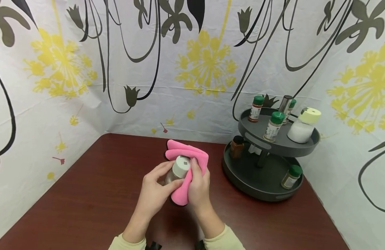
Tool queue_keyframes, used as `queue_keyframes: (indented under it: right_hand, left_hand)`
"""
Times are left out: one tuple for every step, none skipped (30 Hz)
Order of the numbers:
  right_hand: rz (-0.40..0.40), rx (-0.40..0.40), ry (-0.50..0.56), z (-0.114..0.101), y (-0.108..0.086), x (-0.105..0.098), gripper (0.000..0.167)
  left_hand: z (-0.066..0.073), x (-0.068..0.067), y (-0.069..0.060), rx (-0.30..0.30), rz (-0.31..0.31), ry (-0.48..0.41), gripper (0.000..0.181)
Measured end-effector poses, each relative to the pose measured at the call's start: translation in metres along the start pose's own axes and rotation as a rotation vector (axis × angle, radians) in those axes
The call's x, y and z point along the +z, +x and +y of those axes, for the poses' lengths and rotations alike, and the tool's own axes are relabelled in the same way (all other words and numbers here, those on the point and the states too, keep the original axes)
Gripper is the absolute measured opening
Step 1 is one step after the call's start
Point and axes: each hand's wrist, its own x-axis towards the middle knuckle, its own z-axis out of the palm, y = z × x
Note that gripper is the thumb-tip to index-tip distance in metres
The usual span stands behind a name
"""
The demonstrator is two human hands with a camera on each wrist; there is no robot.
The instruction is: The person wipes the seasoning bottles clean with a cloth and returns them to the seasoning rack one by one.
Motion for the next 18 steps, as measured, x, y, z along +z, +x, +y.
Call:
queue_keyframes:
  right_hand:
    - [0.01, -0.002, 0.018, 0.001, -0.002, 0.002, 0.043]
    - [0.015, -0.001, 0.035, 0.003, -0.005, 0.004, 0.044]
    - [0.021, 0.004, 0.047, 0.005, -0.006, 0.005, 0.045]
    - [0.022, 0.009, 0.062, 0.007, -0.008, 0.006, 0.046]
    - [0.023, 0.018, 0.071, 0.009, -0.009, 0.007, 0.047]
    - [0.026, 0.031, 0.07, 0.011, -0.01, 0.007, 0.049]
    - [0.024, 0.05, 0.072, 0.013, -0.012, 0.008, 0.049]
    - [0.02, 0.071, 0.063, 0.015, -0.014, 0.008, 0.051]
    - [0.018, 0.09, 0.05, 0.018, -0.016, 0.008, 0.052]
    - [0.014, 0.111, 0.032, 0.02, -0.018, 0.008, 0.053]
    - [0.012, 0.132, 0.015, 0.022, -0.021, 0.009, 0.054]
    - [0.01, 0.151, 0.002, 0.024, -0.023, 0.008, 0.054]
    - [0.006, 0.166, -0.007, 0.026, -0.025, 0.008, 0.055]
    - [0.006, 0.182, -0.015, 0.027, -0.027, 0.009, 0.056]
    - [0.007, 0.193, -0.017, 0.028, -0.028, 0.009, 0.057]
    - [0.013, 0.205, -0.013, 0.028, -0.029, 0.009, 0.057]
    - [0.021, 0.216, -0.008, 0.028, -0.03, 0.009, 0.057]
    - [0.03, 0.231, -0.003, 0.027, -0.03, 0.01, 0.057]
  left_hand:
    - [0.0, 0.0, 0.0, -0.01, -0.004, -0.023, 0.05]
    - [0.0, 0.0, 0.0, -0.019, -0.008, -0.046, 0.05]
    - [0.0, 0.0, 0.0, -0.025, -0.01, -0.064, 0.051]
    - [0.0, 0.0, -0.001, -0.029, -0.009, -0.079, 0.051]
    - [0.0, 0.001, 0.0, -0.032, -0.007, -0.096, 0.051]
    - [0.0, 0.001, 0.0, -0.032, -0.003, -0.109, 0.051]
    - [0.0, 0.001, 0.0, -0.034, 0.002, -0.12, 0.051]
    - [0.0, 0.001, 0.0, -0.038, 0.008, -0.13, 0.052]
    - [0.001, 0.001, 0.0, -0.04, 0.016, -0.137, 0.052]
    - [0.001, 0.001, 0.0, -0.043, 0.024, -0.141, 0.053]
    - [0.002, 0.001, -0.001, -0.047, 0.034, -0.144, 0.054]
    - [0.002, 0.0, -0.001, -0.054, 0.046, -0.143, 0.054]
    - [0.003, 0.0, -0.001, -0.059, 0.056, -0.142, 0.054]
    - [0.003, 0.0, -0.001, -0.065, 0.067, -0.14, 0.054]
    - [0.004, 0.0, -0.001, -0.068, 0.078, -0.14, 0.054]
    - [0.005, 0.0, -0.001, -0.071, 0.088, -0.139, 0.053]
    - [0.006, 0.0, -0.001, -0.076, 0.097, -0.139, 0.053]
    - [0.006, 0.0, -0.001, -0.081, 0.102, -0.14, 0.053]
